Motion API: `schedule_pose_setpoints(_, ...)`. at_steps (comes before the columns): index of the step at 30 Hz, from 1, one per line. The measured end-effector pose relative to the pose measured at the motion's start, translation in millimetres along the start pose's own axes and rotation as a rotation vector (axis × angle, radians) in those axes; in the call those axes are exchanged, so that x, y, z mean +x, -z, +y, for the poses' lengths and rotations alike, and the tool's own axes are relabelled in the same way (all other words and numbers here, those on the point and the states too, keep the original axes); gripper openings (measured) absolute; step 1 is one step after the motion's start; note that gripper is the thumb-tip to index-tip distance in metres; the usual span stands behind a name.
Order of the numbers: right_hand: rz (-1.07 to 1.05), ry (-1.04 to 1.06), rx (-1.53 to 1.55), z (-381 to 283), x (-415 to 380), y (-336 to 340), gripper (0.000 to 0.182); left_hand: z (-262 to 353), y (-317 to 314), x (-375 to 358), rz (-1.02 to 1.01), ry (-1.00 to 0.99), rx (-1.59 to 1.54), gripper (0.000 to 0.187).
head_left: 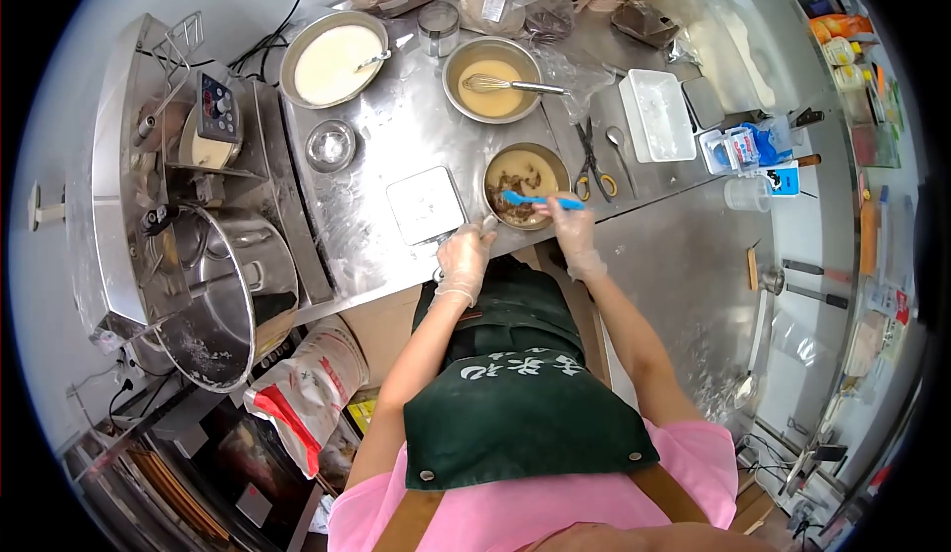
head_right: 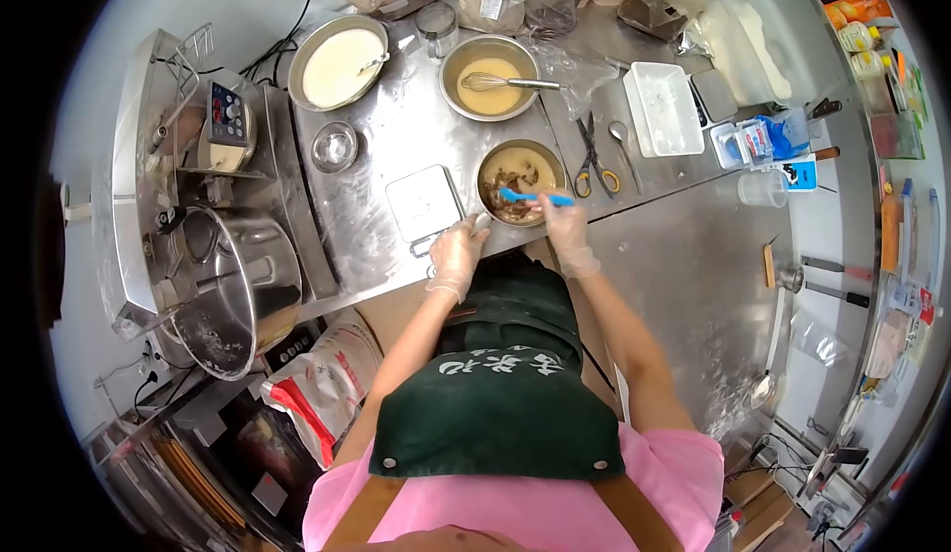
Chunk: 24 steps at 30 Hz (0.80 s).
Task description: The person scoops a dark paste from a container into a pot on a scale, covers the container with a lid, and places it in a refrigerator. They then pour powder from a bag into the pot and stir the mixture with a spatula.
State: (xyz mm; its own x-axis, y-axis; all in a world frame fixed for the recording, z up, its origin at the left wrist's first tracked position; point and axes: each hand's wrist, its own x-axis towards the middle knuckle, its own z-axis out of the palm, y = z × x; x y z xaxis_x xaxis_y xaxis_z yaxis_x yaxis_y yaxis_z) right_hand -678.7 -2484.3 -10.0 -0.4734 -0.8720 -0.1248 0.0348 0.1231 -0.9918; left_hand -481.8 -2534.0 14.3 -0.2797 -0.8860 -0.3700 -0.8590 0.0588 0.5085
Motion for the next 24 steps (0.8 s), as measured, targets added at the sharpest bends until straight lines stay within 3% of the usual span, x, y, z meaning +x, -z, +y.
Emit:
schedule_pose_setpoints(6, 0.112, 0.062, -0.017, -13, 26, 13, 0.014, -2, -2, -2, 0.041, -0.023, -0.015, 0.036)
schedule_pose_setpoints(9, 0.084, 0.278, -0.184, -18, 26, 10, 0.009, 1, 2, 1, 0.037, -0.01, -0.014, 0.036)
schedule_pose_setpoints(12, -0.012, 0.658, -0.652, -33, 22, 11, 0.008, 1, 3, -4, 0.035, -0.024, -0.022, 0.035)
schedule_pose_setpoints(15, -0.145, 0.536, -0.705, -35, 3, 13, 0.012, -1, -1, -1, 0.067, -0.052, -0.05, 0.034)
schedule_pose_setpoints(19, -0.237, 0.63, -0.649, -58, -26, 10, 0.012, -5, -5, 0, 0.065, -0.054, -0.032, 0.033)
schedule_pose_setpoints(24, -0.321, 0.628, -0.74, -21, -15, 20, 0.012, -2, -3, -1, 0.067, -0.047, -0.022, 0.033)
